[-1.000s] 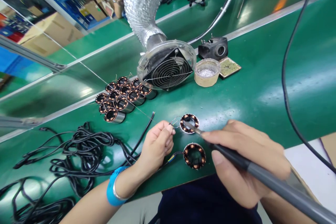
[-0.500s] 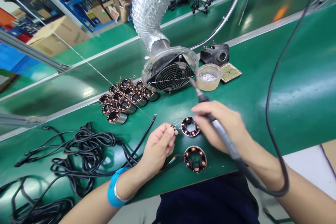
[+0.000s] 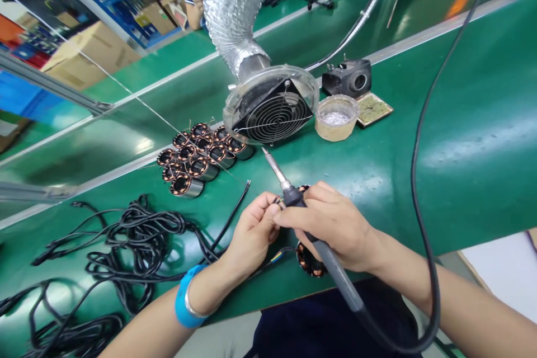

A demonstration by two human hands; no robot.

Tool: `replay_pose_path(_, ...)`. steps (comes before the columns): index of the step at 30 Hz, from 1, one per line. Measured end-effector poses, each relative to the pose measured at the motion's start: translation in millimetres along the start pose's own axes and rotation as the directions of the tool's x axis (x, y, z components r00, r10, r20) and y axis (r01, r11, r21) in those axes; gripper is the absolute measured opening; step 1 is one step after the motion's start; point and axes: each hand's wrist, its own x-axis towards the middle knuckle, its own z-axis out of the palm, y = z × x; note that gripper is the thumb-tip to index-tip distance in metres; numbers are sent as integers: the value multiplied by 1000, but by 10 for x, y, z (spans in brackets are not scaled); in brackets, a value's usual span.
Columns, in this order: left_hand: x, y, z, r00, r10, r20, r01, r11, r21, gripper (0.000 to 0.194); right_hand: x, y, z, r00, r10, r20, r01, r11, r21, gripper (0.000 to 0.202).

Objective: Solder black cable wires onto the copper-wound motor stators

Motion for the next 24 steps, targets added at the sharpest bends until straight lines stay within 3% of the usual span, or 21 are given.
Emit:
replay_pose_path(9, -2, 15, 19, 1000, -3, 12, 3, 999, -41, 51, 9, 15, 12, 998, -63, 5, 63, 998, -7, 34)
replay_pose_path(12, -2, 38, 6, 999, -36, 25, 38, 997, -62, 50, 42, -15, 15, 1000, -8, -21, 8, 1000, -11, 30)
replay_pose_path(15, -18, 116, -46, 988, -115, 105, 123, 989, -80, 48, 44, -32, 11, 987, 124, -101, -122, 992, 21, 29)
replay_pose_path(18, -37, 245, -110, 967, -157, 200, 157, 987, 12, 40, 5, -8, -1, 978, 177, -109, -177, 984, 11, 27)
replay_pose_path(24, -25, 377, -160, 992, -74, 106, 45, 965, 258, 22, -55, 76, -16, 992, 119, -28, -119, 993, 0, 25)
